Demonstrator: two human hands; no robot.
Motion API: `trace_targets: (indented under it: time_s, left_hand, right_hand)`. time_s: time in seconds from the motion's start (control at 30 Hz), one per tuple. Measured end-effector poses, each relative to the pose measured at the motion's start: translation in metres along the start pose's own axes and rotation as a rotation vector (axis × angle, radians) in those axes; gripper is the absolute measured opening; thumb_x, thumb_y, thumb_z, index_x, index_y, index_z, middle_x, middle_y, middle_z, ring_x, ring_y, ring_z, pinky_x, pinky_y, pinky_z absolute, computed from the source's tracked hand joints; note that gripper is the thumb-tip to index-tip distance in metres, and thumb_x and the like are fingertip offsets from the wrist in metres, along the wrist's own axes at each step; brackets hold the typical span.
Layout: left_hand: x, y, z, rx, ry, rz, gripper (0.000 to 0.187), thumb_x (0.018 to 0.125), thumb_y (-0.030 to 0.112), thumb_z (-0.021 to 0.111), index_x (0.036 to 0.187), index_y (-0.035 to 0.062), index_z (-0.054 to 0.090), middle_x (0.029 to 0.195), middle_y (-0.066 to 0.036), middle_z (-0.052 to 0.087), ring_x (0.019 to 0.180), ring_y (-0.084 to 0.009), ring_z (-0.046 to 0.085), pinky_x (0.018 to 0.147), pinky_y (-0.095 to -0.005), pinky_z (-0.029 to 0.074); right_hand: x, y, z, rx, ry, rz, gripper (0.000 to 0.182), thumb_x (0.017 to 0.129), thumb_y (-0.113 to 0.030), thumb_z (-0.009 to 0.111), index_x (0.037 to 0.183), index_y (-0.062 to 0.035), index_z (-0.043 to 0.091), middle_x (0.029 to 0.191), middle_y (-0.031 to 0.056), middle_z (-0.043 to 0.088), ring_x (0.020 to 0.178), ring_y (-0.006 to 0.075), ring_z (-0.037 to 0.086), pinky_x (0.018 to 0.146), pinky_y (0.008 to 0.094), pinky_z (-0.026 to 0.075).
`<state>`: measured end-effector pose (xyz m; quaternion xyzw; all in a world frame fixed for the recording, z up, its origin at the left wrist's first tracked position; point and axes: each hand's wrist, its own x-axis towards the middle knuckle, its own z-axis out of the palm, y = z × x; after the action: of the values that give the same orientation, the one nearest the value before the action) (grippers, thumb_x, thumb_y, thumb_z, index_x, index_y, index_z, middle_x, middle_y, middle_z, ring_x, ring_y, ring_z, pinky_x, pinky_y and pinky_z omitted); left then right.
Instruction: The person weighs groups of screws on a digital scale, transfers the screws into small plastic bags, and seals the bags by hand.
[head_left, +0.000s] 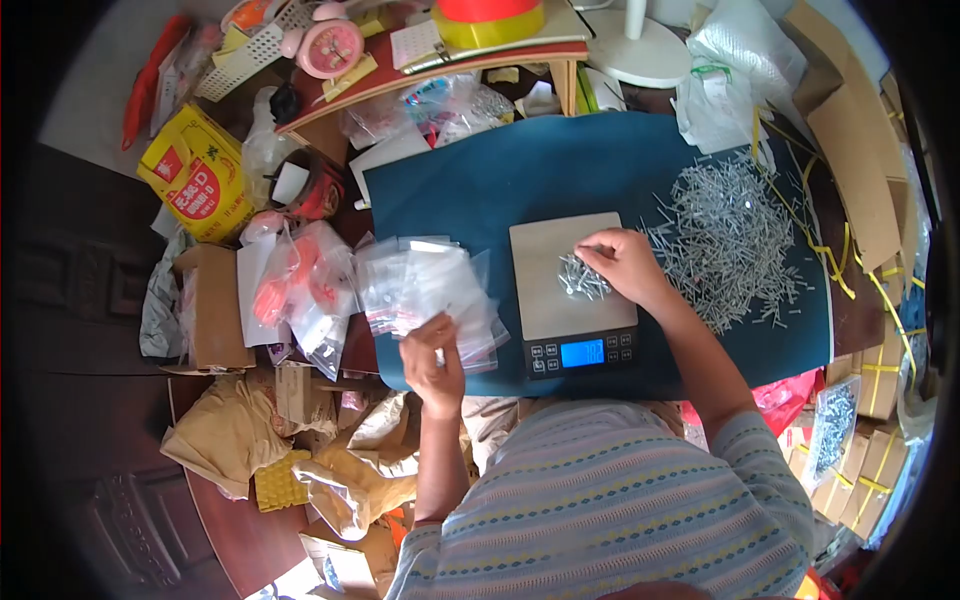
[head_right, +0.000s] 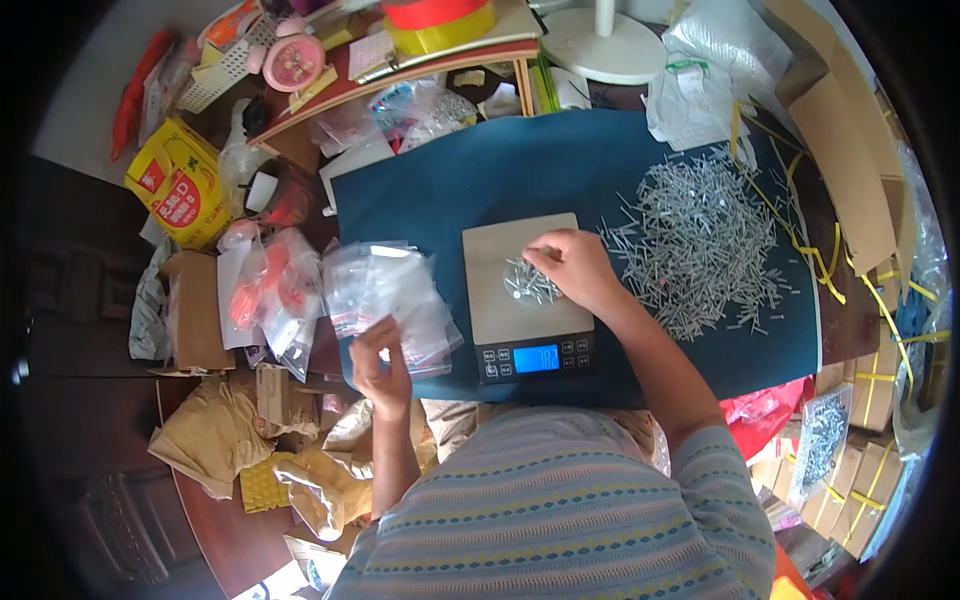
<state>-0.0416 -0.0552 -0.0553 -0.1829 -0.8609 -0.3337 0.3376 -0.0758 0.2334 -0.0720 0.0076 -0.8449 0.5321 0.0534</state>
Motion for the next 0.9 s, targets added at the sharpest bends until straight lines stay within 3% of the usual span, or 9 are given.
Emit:
trace_targets:
  time_s: [0.07,0.2,0.33,0.47,0.53,0.7,0.8,0.87,0.9]
  left_hand:
    - [-0.009,-0.002,0.002,-0.022,-0.113,-0.011,0.021,0.071,-0.011,0.066,0.082,0.0067,0.062,0.094,-0.009,0.068,0.086,-0.0252,0.065,0.077,-0.0347,0.047]
    - [-0.047,-0.021,0.028,-0.084,-0.358,-0.028,0.01,0.075,-0.005,0.063,0.08,0.0042,0.061,0.092,-0.013,0.068,0.093,-0.0303,0.065,0.082,-0.0384,0.049]
    - [-0.037,-0.008,0.023,-0.145,-0.37,-0.18,0.007,0.082,0.0,0.061,0.088,0.0008,0.064,0.091,-0.016,0.067,0.096,-0.0331,0.065,0.083,-0.0401,0.049]
    - [-0.035,-0.012,0.021,-0.153,-0.348,-0.229,0.011,0.083,-0.002,0.062,0.093,-0.0003,0.066,0.095,-0.019,0.068,0.09,-0.0349,0.066,0.079,-0.0384,0.052]
    - [-0.034,-0.016,0.022,-0.138,-0.309,-0.224,0.012,0.084,-0.002,0.061,0.094,0.0,0.067,0.096,-0.019,0.068,0.088,-0.0338,0.067,0.076,-0.0372,0.053]
    - [-0.018,-0.022,0.014,-0.11,-0.206,-0.261,0.012,0.085,-0.001,0.061,0.094,0.0016,0.068,0.095,-0.018,0.069,0.087,-0.032,0.068,0.076,-0.0368,0.053]
    - [0.007,-0.027,0.003,0.001,-0.023,-0.149,0.011,0.082,-0.004,0.062,0.091,0.0,0.067,0.095,-0.017,0.069,0.086,-0.0306,0.068,0.074,-0.0352,0.053]
    - [0.023,-0.025,-0.005,0.063,0.115,-0.07,0.016,0.082,-0.01,0.058,0.091,0.0004,0.065,0.097,-0.017,0.069,0.09,-0.0325,0.067,0.078,-0.0376,0.053]
    - [0.027,-0.022,-0.008,0.069,0.171,-0.041,0.018,0.081,-0.012,0.059,0.092,0.0014,0.065,0.099,-0.015,0.069,0.089,-0.0314,0.067,0.079,-0.0379,0.053]
  right_hand:
    - [0.002,0.005,0.0,-0.105,0.085,-0.127,0.021,0.083,-0.023,0.071,0.092,-0.0035,0.071,0.057,0.0063,0.058,0.045,0.011,0.051,0.047,0.0284,0.041]
    - [0.0,-0.013,-0.007,-0.15,-0.02,0.058,0.022,0.081,-0.027,0.072,0.09,-0.0066,0.072,0.057,0.006,0.058,0.048,0.0127,0.05,0.048,0.0283,0.039]
    - [0.002,-0.001,0.0,-0.012,-0.012,-0.049,0.025,0.079,-0.026,0.074,0.092,-0.0044,0.072,0.059,0.0056,0.06,0.048,0.011,0.049,0.048,0.0276,0.038]
    - [0.004,-0.015,-0.008,-0.031,-0.099,0.026,0.023,0.079,-0.021,0.074,0.095,-0.0047,0.072,0.058,0.004,0.059,0.046,0.0079,0.046,0.046,0.0259,0.036]
    - [0.003,-0.017,-0.009,-0.044,-0.137,0.013,0.022,0.079,-0.019,0.073,0.097,-0.0048,0.072,0.058,0.0028,0.058,0.045,0.0065,0.044,0.045,0.0252,0.034]
    - [0.004,-0.019,-0.008,-0.057,-0.134,0.036,0.025,0.081,-0.019,0.073,0.1,-0.0027,0.07,0.079,0.0139,0.07,0.064,0.0124,0.065,0.058,0.0251,0.05]
    - [0.001,-0.015,-0.003,-0.128,-0.027,-0.065,0.02,0.08,-0.015,0.073,0.096,-0.0031,0.071,0.055,0.0009,0.053,0.048,0.0058,0.04,0.045,0.0257,0.033]
    - [0.001,-0.014,-0.005,-0.125,-0.05,-0.084,0.02,0.079,-0.013,0.073,0.097,-0.0038,0.07,0.051,-0.0016,0.041,0.048,0.006,0.034,0.045,0.0266,0.03]
    - [0.001,-0.01,-0.004,-0.095,-0.041,-0.101,0.02,0.078,-0.015,0.074,0.096,-0.0073,0.071,0.051,0.0019,0.046,0.046,0.0085,0.038,0.044,0.0279,0.031]
